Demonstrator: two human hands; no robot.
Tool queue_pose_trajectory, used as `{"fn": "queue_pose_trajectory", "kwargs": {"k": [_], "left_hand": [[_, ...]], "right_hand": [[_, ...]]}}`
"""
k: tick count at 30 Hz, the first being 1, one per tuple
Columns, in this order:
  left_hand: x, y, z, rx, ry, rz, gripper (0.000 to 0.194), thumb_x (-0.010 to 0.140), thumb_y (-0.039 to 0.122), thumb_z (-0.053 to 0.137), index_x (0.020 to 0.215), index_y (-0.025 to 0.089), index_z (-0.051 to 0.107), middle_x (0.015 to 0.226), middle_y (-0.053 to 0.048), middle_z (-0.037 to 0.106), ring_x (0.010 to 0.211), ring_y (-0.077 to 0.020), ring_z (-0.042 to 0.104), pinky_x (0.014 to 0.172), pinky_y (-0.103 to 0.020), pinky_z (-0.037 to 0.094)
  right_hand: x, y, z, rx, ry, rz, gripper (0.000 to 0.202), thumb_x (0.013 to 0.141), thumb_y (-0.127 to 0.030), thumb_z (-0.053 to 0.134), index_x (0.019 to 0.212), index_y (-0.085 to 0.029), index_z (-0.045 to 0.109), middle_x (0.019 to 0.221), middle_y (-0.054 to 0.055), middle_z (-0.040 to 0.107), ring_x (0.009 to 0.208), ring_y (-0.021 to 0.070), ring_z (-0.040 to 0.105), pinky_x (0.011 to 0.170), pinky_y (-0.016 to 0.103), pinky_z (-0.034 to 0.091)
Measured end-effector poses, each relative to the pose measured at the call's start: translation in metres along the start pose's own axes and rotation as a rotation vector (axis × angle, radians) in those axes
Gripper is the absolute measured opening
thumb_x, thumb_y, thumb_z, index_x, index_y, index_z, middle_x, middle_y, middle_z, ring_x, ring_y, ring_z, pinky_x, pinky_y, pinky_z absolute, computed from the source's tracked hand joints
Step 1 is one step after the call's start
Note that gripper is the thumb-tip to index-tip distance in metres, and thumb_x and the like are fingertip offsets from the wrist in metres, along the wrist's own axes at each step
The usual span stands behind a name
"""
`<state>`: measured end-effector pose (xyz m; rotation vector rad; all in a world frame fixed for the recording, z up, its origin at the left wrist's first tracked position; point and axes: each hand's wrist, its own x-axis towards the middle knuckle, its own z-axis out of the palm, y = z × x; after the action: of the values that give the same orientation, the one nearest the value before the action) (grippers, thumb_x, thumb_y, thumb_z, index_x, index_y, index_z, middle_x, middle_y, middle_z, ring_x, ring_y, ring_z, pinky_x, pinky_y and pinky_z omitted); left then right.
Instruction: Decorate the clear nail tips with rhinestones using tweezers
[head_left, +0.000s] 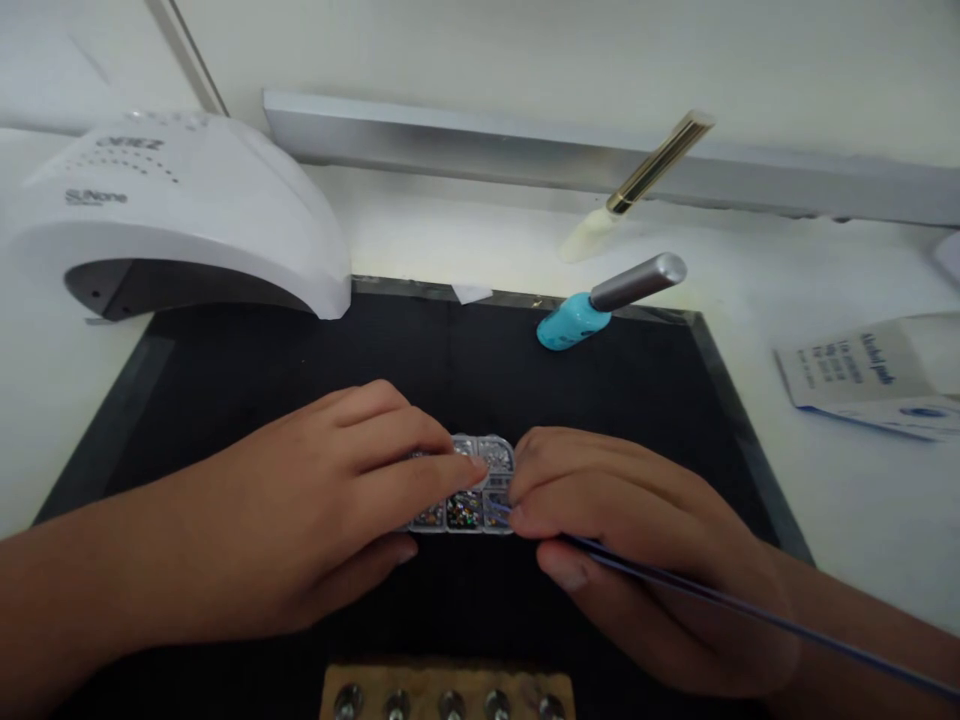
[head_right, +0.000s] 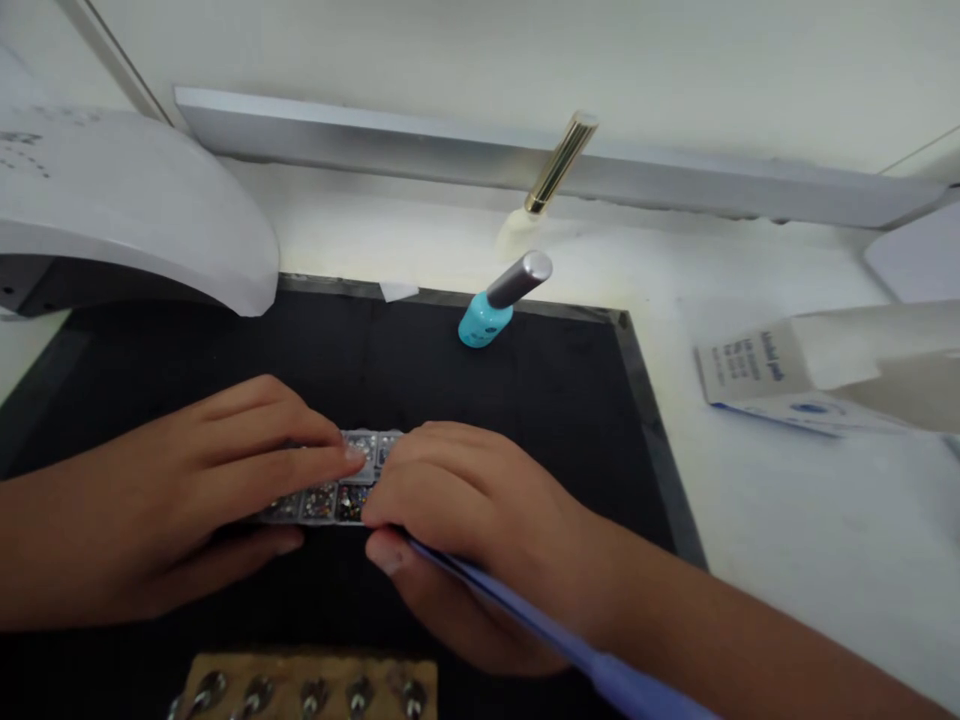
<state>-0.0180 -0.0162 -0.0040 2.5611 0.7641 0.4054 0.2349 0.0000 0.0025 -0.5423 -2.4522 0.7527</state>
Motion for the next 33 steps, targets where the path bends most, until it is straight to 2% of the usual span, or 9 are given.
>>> {"fn": "queue_pose_trajectory", "kwargs": {"k": [20, 33], "left_hand": [[0.0018, 0.0015, -0.0012, 0.005, -0.02, 0.0, 0.04, 0.095, 0.014, 0.05, 0.135, 0.018, 0.047, 0.123, -0.004, 0.056, 0.107, -0.0181, 0.046, 0.092, -0.032, 0.044], [0.0006, 0.0016, -0.002, 0.017, 0.003, 0.002, 0.038, 0.094, 0.014, 0.052, 0.133, 0.017, 0.05, 0.122, -0.005, 0.058, 0.107, -0.0196, 0.047, 0.093, -0.032, 0.045]], "right_hand": [[-0.0017, 0.0001, 0.0034, 0.079, -0.01, 0.04, 0.008, 0.097, -0.016, 0.047, 0.095, -0.017, 0.055, 0.083, 0.004, 0.066, 0.08, 0.0147, 0.064, 0.075, 0.03, 0.053], [-0.0007, 0.0006, 0.0032, 0.06, 0.006, 0.018, 0.009, 0.095, -0.012, 0.048, 0.094, -0.018, 0.055, 0.082, 0.003, 0.067, 0.08, 0.0137, 0.065, 0.077, 0.029, 0.056]]}}
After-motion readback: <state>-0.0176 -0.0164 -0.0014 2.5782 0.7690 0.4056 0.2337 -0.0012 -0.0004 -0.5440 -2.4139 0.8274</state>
